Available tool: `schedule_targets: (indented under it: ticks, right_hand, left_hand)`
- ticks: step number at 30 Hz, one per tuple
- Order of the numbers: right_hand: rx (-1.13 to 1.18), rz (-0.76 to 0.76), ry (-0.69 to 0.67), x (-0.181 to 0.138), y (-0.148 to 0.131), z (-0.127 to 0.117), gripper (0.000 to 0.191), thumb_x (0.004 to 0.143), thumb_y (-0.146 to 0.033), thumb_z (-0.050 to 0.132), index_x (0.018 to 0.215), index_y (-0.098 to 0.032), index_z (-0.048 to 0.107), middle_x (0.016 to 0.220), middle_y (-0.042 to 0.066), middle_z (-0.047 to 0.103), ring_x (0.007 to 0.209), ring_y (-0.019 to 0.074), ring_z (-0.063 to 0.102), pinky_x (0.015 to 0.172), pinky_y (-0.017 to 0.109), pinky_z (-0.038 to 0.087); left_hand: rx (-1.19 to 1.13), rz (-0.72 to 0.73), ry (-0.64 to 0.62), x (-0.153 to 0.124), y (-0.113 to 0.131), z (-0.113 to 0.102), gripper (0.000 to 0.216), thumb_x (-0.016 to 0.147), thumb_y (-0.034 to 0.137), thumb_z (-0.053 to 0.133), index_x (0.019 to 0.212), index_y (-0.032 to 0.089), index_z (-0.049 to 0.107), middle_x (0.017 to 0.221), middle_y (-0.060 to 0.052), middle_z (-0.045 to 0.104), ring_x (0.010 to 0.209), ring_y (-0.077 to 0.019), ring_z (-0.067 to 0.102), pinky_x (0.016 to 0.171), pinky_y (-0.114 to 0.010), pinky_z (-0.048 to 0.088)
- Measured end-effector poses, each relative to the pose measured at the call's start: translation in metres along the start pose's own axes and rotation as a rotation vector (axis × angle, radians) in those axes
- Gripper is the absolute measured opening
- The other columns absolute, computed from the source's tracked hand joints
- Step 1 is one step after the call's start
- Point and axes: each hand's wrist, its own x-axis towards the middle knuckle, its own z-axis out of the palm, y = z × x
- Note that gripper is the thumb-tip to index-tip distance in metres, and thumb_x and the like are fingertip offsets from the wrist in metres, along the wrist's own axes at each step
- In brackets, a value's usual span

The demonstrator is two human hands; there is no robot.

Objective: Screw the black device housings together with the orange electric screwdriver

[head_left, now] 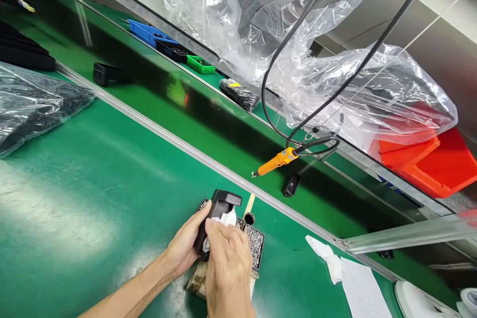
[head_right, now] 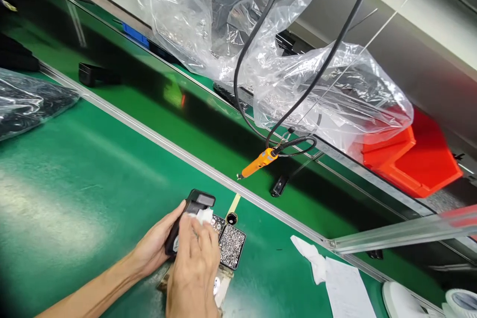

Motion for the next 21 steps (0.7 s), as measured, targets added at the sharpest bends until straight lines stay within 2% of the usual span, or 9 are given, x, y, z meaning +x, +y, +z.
schedule_targets:
  ticks: [2,3,6,8,10,13,15,18,21]
  right_hand:
    - [0.175,0.016,0.039,0.002,0.003,-0.008,0.053,0.097,-0.003,0.047,0.147,-0.021,0.057,0.122,0.009,0.076,0.107,0.0225,0.071,0.092,0.041,0.059]
    - [0.283,0.091,0.062,0.004,0.005,-0.014,0.046,0.099,-0.006,0.05,0.139,-0.025,0.064,0.115,0.006,0.078,0.099,0.02,0.073,0.087,0.037,0.059]
    - [0.624,0.581,0.163,0.012,0.017,-0.03,0.02,0.1,-0.026,0.064,0.117,-0.025,0.075,0.107,0.005,0.078,0.093,0.0181,0.074,0.079,0.03,0.059]
    - [0.852,0.879,0.253,0.017,0.024,-0.036,0.026,0.094,-0.04,0.073,0.113,-0.021,0.073,0.103,0.007,0.076,0.089,0.0187,0.073,0.074,0.028,0.059]
    - [1.042,0.993,0.299,0.021,0.028,-0.035,0.035,0.091,-0.046,0.076,0.112,-0.02,0.069,0.094,0.005,0.073,0.077,0.016,0.07,0.066,0.026,0.057]
    - [1.016,0.884,0.256,0.022,0.024,-0.025,0.025,0.096,-0.042,0.07,0.107,-0.02,0.068,0.093,0.004,0.071,0.077,0.0157,0.068,0.069,0.028,0.057]
    - [0.78,0.649,0.183,0.021,0.019,-0.018,0.014,0.101,-0.032,0.063,0.107,-0.022,0.071,0.101,0.005,0.072,0.095,0.019,0.07,0.083,0.033,0.058]
    - [0.298,0.265,0.131,0.017,0.009,-0.012,0.021,0.101,-0.017,0.059,0.114,-0.025,0.073,0.113,0.004,0.075,0.119,0.0244,0.062,0.102,0.043,0.05]
    - [-0.012,0.11,0.083,0.013,0.002,-0.008,0.026,0.1,-0.016,0.06,0.124,-0.021,0.07,0.129,0.007,0.072,0.128,0.0292,0.055,0.101,0.046,0.046]
  left_hand:
    - [0.002,-0.015,-0.019,0.001,0.001,0.0,0.042,0.095,0.043,0.072,0.123,0.012,0.074,0.099,-0.012,0.08,0.082,-0.0235,0.076,0.07,-0.028,0.062]
    - [0.002,-0.026,-0.026,0.001,0.002,0.0,0.041,0.096,0.045,0.071,0.121,0.012,0.074,0.099,-0.013,0.08,0.082,-0.0232,0.076,0.071,-0.029,0.062]
    - [0.005,-0.059,-0.044,0.001,0.003,0.0,0.044,0.097,0.049,0.068,0.115,0.01,0.076,0.098,-0.015,0.08,0.076,-0.0228,0.074,0.071,-0.031,0.062]
    - [0.008,-0.083,-0.055,0.0,0.003,0.001,0.048,0.096,0.052,0.068,0.112,0.007,0.077,0.094,-0.016,0.08,0.07,-0.023,0.073,0.065,-0.031,0.061]
    - [0.005,-0.092,-0.053,-0.001,0.002,0.003,0.048,0.095,0.051,0.069,0.114,0.007,0.077,0.093,-0.016,0.08,0.069,-0.0235,0.073,0.062,-0.031,0.06]
    - [-0.016,-0.068,-0.026,0.0,-0.001,0.004,0.04,0.097,0.043,0.069,0.123,0.013,0.074,0.101,-0.012,0.081,0.079,-0.0232,0.076,0.067,-0.029,0.06]
    - [-0.027,-0.057,-0.009,0.001,-0.001,0.004,0.038,0.097,0.041,0.07,0.124,0.014,0.074,0.101,-0.011,0.081,0.082,-0.0228,0.076,0.068,-0.027,0.059]
    - [-0.031,-0.072,0.01,0.001,0.0,0.003,0.039,0.095,0.043,0.073,0.12,0.013,0.075,0.097,-0.011,0.081,0.077,-0.0225,0.075,0.064,-0.027,0.059]
    - [-0.028,-0.06,0.017,-0.001,0.004,0.003,0.036,0.093,0.045,0.074,0.109,0.013,0.077,0.093,-0.01,0.08,0.073,-0.0212,0.074,0.064,-0.028,0.059]
